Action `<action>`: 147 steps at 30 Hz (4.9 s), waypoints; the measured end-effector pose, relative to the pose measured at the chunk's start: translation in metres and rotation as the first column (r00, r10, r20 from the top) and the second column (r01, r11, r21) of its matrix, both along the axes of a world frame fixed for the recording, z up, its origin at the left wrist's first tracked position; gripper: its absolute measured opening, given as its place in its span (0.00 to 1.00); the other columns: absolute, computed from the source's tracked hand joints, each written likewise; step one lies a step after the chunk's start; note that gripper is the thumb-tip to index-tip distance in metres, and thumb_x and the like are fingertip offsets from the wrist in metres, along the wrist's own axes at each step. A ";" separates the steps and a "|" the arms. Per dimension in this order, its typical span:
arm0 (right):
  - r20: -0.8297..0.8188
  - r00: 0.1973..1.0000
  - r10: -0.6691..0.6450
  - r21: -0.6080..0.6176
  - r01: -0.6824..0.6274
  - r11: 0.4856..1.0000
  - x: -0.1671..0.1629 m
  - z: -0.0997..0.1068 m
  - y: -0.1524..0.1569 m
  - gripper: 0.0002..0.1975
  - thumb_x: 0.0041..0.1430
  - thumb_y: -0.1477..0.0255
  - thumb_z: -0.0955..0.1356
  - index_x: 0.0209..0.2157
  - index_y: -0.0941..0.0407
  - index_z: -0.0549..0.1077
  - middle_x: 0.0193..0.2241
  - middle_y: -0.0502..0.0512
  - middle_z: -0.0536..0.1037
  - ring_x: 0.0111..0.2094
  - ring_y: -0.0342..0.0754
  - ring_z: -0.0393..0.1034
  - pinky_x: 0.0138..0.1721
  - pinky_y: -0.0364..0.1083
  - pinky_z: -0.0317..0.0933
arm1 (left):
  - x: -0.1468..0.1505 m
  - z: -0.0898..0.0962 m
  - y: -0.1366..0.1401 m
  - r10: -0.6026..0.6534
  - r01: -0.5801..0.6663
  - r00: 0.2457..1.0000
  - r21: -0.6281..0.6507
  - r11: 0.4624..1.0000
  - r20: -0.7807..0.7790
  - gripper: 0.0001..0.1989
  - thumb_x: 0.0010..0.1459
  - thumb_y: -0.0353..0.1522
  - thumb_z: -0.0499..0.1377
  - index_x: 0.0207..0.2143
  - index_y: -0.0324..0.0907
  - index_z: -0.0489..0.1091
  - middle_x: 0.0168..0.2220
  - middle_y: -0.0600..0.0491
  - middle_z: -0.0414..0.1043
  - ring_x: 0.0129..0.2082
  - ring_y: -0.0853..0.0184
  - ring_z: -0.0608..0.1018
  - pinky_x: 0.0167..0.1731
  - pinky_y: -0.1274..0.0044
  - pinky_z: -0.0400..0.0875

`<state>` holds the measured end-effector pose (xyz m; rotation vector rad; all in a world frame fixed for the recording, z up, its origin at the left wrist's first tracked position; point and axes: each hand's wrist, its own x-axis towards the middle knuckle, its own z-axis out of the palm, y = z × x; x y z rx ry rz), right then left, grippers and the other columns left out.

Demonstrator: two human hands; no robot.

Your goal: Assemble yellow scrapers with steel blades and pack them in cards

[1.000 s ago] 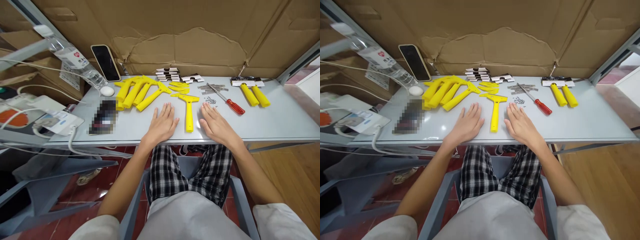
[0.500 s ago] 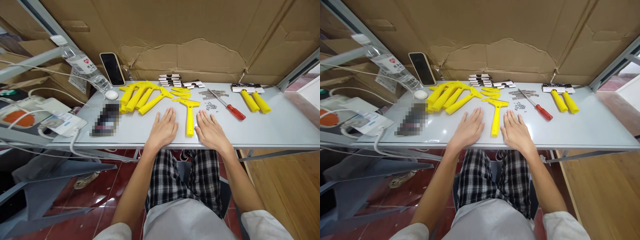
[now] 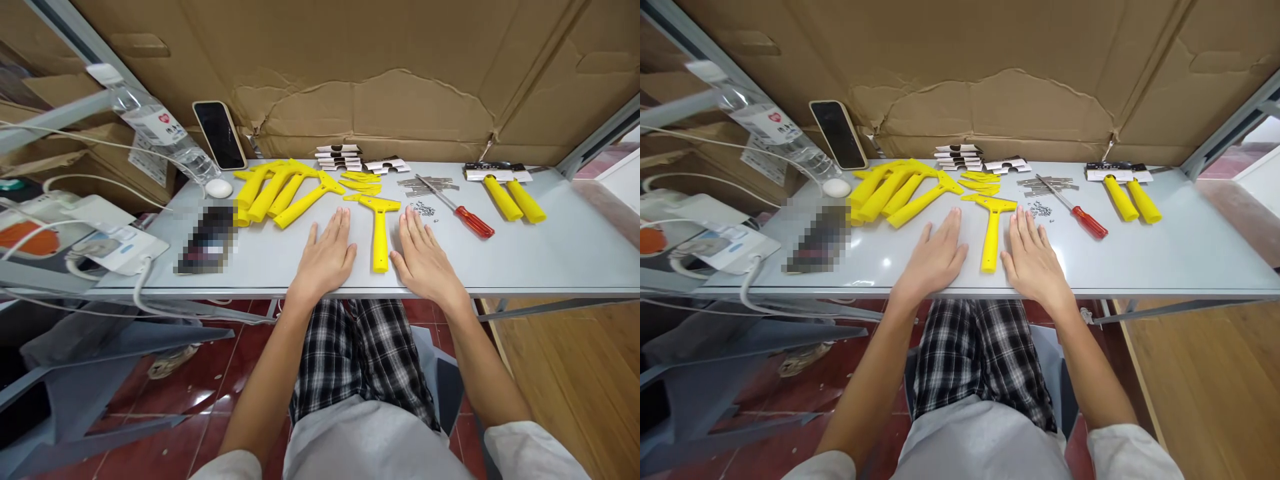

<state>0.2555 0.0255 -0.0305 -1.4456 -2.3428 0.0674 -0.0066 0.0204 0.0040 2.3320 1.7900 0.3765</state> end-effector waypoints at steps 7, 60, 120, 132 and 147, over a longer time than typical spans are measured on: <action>0.009 0.999 0.030 -0.099 -0.029 0.995 0.000 0.003 0.002 0.43 0.82 0.50 0.50 0.86 0.57 0.54 0.84 0.57 0.45 0.87 0.66 0.45 0.88 0.79 0.43 | -0.001 -0.002 0.001 -0.020 0.019 0.998 -0.024 1.000 -0.061 0.36 0.81 0.39 0.42 0.85 0.38 0.55 0.87 0.43 0.48 0.88 0.48 0.53 0.85 0.43 0.43; 0.073 0.992 0.101 -0.371 -0.068 0.926 0.032 0.094 0.159 0.18 0.66 0.80 0.72 0.54 0.55 0.86 0.43 0.53 0.85 0.43 0.41 0.78 0.52 0.42 0.67 | -0.011 0.017 0.155 -0.543 0.541 0.840 0.136 0.830 -0.026 0.27 0.74 0.43 0.59 0.69 0.43 0.79 0.68 0.38 0.80 0.70 0.43 0.78 0.72 0.51 0.68; 0.113 0.994 -0.003 -0.244 0.030 0.969 0.046 0.109 0.152 0.23 0.66 0.77 0.67 0.58 0.53 0.86 0.48 0.58 0.83 0.39 0.43 0.69 0.49 0.46 0.63 | -0.012 0.014 0.155 -0.568 0.541 0.821 0.234 0.808 0.060 0.19 0.69 0.34 0.62 0.58 0.51 0.86 0.63 0.46 0.83 0.64 0.48 0.81 0.67 0.54 0.70; 0.185 0.978 -0.100 -0.304 0.154 0.940 0.056 0.112 0.155 0.20 0.67 0.77 0.69 0.55 0.51 0.86 0.47 0.57 0.83 0.48 0.49 0.72 0.58 0.50 0.67 | 0.049 0.031 0.082 -0.156 0.141 0.986 0.217 0.966 0.057 0.23 0.70 0.45 0.65 0.62 0.45 0.80 0.45 0.42 0.87 0.44 0.44 0.85 0.47 0.55 0.80; 0.071 0.997 -0.030 -0.319 0.051 0.946 0.056 0.112 0.152 0.21 0.67 0.78 0.69 0.57 0.54 0.85 0.43 0.55 0.83 0.40 0.42 0.67 0.50 0.45 0.61 | 0.068 0.062 0.050 -0.132 0.120 0.947 -0.057 0.991 -0.292 0.30 0.75 0.28 0.51 0.75 0.46 0.72 0.63 0.33 0.77 0.56 0.40 0.84 0.51 0.54 0.80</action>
